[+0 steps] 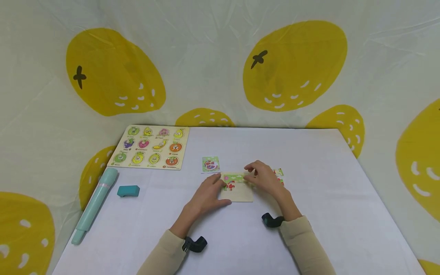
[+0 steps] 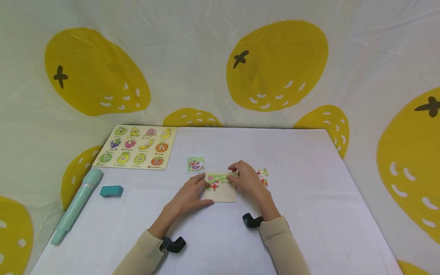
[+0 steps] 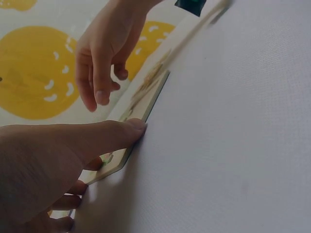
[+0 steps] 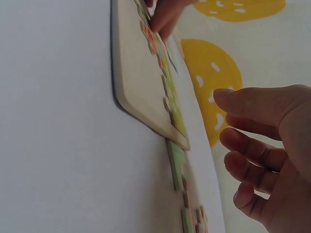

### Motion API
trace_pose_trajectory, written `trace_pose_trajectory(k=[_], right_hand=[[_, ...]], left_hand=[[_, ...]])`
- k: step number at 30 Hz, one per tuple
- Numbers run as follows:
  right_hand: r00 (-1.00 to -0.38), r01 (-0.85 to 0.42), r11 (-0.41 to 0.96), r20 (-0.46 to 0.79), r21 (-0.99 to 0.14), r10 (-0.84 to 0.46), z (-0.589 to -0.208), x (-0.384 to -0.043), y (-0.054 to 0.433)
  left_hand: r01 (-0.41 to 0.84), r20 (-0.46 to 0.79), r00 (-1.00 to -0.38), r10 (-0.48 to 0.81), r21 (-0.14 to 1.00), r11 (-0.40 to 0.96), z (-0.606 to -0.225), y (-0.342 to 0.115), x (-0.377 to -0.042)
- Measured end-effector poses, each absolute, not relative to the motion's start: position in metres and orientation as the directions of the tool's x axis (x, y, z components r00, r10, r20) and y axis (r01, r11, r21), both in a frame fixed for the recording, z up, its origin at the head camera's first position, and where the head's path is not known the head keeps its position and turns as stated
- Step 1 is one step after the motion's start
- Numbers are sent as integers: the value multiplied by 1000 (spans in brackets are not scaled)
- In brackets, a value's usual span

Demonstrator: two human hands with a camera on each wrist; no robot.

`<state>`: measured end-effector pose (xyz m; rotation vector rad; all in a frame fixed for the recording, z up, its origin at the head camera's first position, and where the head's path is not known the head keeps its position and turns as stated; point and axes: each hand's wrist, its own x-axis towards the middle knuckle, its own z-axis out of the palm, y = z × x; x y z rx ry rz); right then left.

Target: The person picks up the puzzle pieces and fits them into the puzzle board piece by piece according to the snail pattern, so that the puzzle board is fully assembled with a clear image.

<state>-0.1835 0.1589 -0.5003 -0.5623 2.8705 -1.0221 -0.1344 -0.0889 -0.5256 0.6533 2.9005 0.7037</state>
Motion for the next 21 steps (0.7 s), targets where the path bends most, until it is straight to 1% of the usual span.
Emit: trace_pose_trajectory(k=[12,21], right_hand=[[-962,-250,740,70,-625,-265,-499,-194,190],[-978,-164,759,3,-630,-209,-506,-200,208]], left_hand=[[373,14,-910,415,464,803,-524,-87,-134],[374,15,-910,414,461,805,-525,-87,-134]])
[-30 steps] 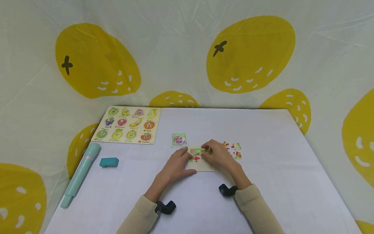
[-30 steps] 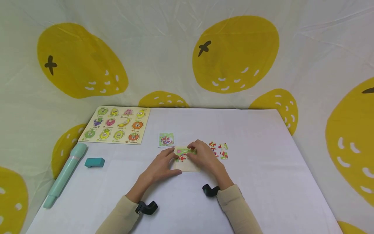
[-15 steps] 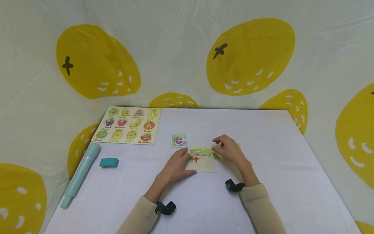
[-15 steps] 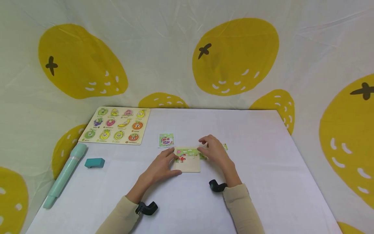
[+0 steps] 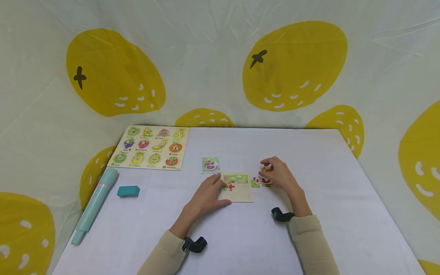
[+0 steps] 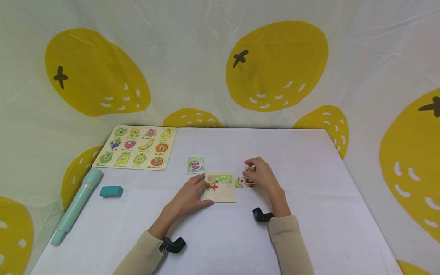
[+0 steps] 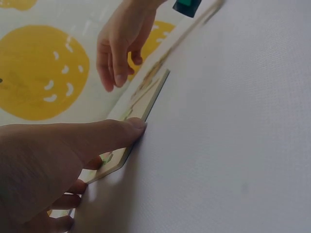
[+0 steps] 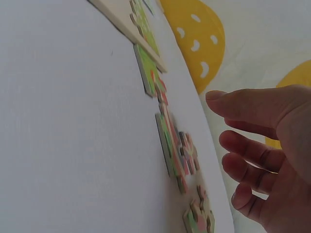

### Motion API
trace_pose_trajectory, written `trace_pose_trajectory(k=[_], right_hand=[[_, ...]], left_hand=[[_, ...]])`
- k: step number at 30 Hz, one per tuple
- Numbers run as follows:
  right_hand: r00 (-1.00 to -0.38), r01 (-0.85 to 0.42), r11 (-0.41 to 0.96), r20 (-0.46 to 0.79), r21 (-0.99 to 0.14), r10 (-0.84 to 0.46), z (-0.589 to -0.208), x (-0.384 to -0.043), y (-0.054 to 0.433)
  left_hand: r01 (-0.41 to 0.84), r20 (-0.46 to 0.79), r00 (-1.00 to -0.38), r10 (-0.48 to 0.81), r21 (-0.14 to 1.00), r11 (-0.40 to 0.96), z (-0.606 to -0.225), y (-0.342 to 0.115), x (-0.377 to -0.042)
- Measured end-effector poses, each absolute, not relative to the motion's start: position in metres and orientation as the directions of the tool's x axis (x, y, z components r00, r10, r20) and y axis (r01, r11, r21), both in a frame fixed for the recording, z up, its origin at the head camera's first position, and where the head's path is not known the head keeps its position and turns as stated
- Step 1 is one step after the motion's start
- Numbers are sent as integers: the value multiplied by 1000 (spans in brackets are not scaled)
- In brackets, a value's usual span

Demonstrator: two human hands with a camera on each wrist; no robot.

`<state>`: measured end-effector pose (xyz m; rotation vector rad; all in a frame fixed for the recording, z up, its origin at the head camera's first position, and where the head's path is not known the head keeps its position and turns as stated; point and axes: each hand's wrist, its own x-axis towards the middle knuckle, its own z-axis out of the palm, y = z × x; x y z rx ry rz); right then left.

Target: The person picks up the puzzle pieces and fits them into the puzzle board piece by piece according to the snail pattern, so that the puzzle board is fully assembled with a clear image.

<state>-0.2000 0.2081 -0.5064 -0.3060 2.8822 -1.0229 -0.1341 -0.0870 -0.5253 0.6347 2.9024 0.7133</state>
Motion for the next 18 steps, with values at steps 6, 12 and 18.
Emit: trace_pose_trajectory(k=[6,12,18], right_hand=[[-980,-151,776,-10,-612,-199,-511,-201,216],[-980,-125,803,-55,-583,-193,-512,-202,218],[-976,-122,813,-79,-569,-202,-514,-204,217]], left_hand=[[374,14,-910,414,458,806,-526,-88,-134],[373,9,-911,413,449,812,-527,-88,-135],[375,15,-910,414,452,809,-527,-88,-134]])
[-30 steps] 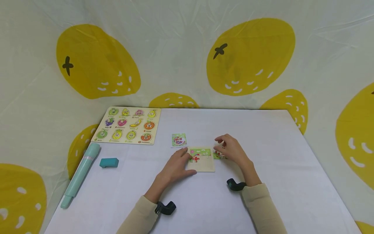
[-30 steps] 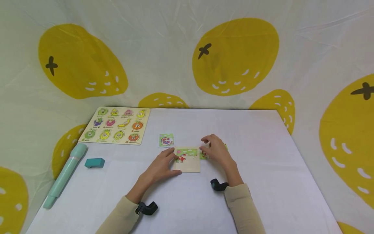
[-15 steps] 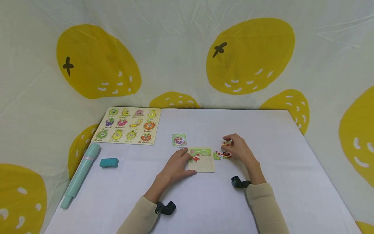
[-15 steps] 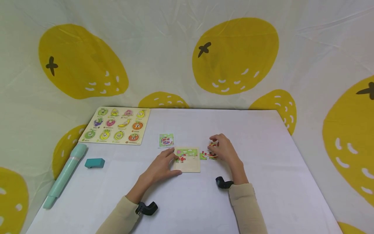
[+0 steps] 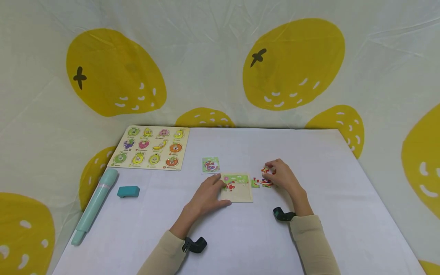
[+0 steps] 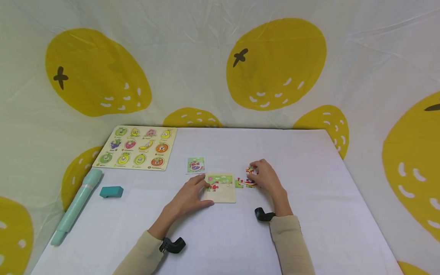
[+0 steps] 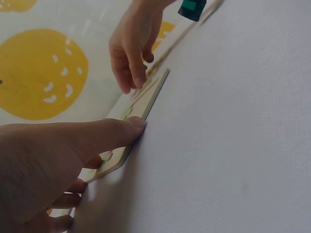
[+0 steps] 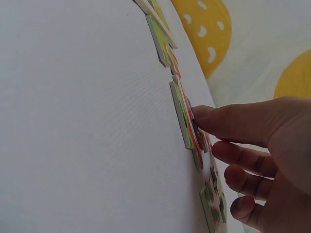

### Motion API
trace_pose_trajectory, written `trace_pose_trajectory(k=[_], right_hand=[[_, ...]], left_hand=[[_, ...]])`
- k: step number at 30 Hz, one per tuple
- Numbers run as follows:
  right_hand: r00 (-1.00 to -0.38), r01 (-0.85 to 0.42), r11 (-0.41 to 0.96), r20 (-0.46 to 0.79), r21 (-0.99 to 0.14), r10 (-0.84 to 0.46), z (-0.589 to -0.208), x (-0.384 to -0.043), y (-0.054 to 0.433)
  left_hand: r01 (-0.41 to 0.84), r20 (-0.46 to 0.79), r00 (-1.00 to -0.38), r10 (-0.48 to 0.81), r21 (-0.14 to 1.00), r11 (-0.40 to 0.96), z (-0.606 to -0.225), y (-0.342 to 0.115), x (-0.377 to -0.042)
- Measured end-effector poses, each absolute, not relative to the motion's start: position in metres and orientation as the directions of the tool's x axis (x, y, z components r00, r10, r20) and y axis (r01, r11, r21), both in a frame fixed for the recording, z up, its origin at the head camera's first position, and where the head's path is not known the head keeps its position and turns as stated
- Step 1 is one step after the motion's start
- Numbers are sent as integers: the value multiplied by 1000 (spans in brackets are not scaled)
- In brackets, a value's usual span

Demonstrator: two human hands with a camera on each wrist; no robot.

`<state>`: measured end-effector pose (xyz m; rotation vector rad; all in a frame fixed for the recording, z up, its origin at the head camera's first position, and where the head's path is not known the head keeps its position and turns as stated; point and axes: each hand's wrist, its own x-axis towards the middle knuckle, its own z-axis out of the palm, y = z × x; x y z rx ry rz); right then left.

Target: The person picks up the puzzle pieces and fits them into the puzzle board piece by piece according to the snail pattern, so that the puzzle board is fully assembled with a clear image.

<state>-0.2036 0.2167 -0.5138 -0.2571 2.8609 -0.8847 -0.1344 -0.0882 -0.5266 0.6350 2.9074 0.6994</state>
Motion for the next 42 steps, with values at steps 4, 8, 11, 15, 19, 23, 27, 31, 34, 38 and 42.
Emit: trace_pose_trajectory(k=[4,8,11,15,19,23,27,31,34,38,42], right_hand=[[-974,-136,816,-73,-562,-213,-514,-204,216],[-976,-128,817,-77,-563,-206,-515,-204,215],[-976,-118,819,-85,-561,-199,-515,-204,214],[-976,-103,819,-100,-564,-192,-515,-203,214],[-978,-88,805,-104,-586,-183,-515,-203,214],[-979,-87,792,-95,-605,-181,-515,-204,215],[-982,-97,781,-71,-617,-178,-516,-205,216],[-987,-101,780,-33,-618,-155,-515,-203,215],[-989,-103,777,-20,-621,-147,-513,-202,215],[-988,-109,772,-16,-626,-152,-509,-201,214],[-986,-125,757,-6,-641,-168,-505,-200,212]], left_hand=[[372,11,-911,413,454,810,-526,-88,-134],[371,10,-911,411,453,811,-525,-88,-134],[369,9,-912,409,454,811,-524,-87,-133],[366,8,-913,408,458,810,-524,-87,-133],[367,4,-912,410,456,811,-523,-87,-134],[378,13,-909,416,447,811,-524,-87,-134],[377,17,-910,415,452,808,-524,-87,-134],[380,27,-910,414,452,807,-526,-88,-135],[387,35,-909,416,446,807,-527,-88,-135],[389,37,-908,417,445,807,-526,-88,-135],[388,33,-908,417,441,809,-527,-88,-135]])
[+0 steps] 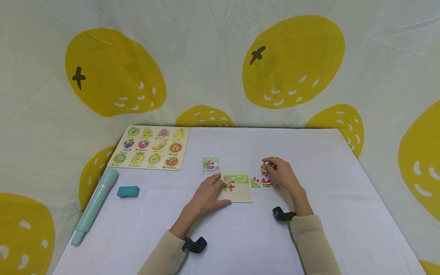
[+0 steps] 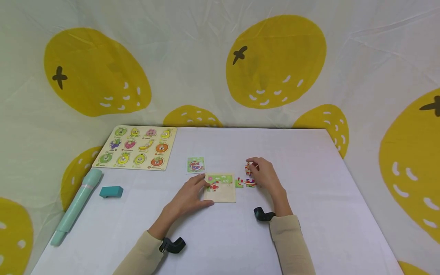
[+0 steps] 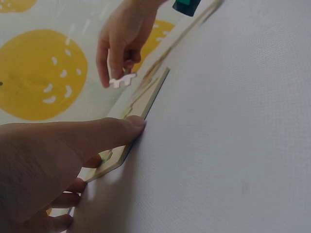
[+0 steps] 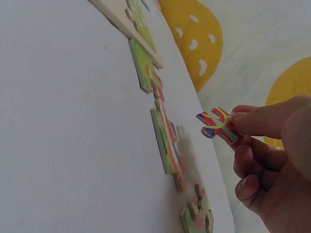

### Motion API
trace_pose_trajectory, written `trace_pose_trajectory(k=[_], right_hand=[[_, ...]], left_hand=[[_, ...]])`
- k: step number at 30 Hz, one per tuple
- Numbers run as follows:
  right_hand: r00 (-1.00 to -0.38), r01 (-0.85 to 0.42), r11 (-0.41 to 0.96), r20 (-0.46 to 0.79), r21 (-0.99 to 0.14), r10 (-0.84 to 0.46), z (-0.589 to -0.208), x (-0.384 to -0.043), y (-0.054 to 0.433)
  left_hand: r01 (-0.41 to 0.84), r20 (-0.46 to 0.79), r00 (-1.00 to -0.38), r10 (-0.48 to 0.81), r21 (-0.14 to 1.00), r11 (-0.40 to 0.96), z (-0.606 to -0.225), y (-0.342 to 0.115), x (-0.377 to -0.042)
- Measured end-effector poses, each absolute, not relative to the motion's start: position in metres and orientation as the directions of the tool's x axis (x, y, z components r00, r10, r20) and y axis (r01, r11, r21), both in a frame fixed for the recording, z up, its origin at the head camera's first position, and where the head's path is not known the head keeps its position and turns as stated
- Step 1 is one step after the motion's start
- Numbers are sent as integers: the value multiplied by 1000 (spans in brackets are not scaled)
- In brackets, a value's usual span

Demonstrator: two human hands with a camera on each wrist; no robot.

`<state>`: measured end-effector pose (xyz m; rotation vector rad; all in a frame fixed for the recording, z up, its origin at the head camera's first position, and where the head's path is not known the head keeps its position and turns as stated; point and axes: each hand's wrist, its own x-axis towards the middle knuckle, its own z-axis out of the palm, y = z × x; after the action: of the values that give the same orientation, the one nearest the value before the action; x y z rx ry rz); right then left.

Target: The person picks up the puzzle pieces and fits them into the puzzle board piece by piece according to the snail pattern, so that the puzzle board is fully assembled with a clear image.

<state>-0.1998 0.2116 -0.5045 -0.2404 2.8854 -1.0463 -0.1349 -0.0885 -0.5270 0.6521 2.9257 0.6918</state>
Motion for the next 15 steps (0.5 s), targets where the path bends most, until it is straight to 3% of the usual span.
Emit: trace_pose_trajectory(k=[15], right_hand=[[-974,-159,703,-6,-693,-226,-500,-195,188]], left_hand=[[395,42,-907,420,435,809,-527,-88,-135]])
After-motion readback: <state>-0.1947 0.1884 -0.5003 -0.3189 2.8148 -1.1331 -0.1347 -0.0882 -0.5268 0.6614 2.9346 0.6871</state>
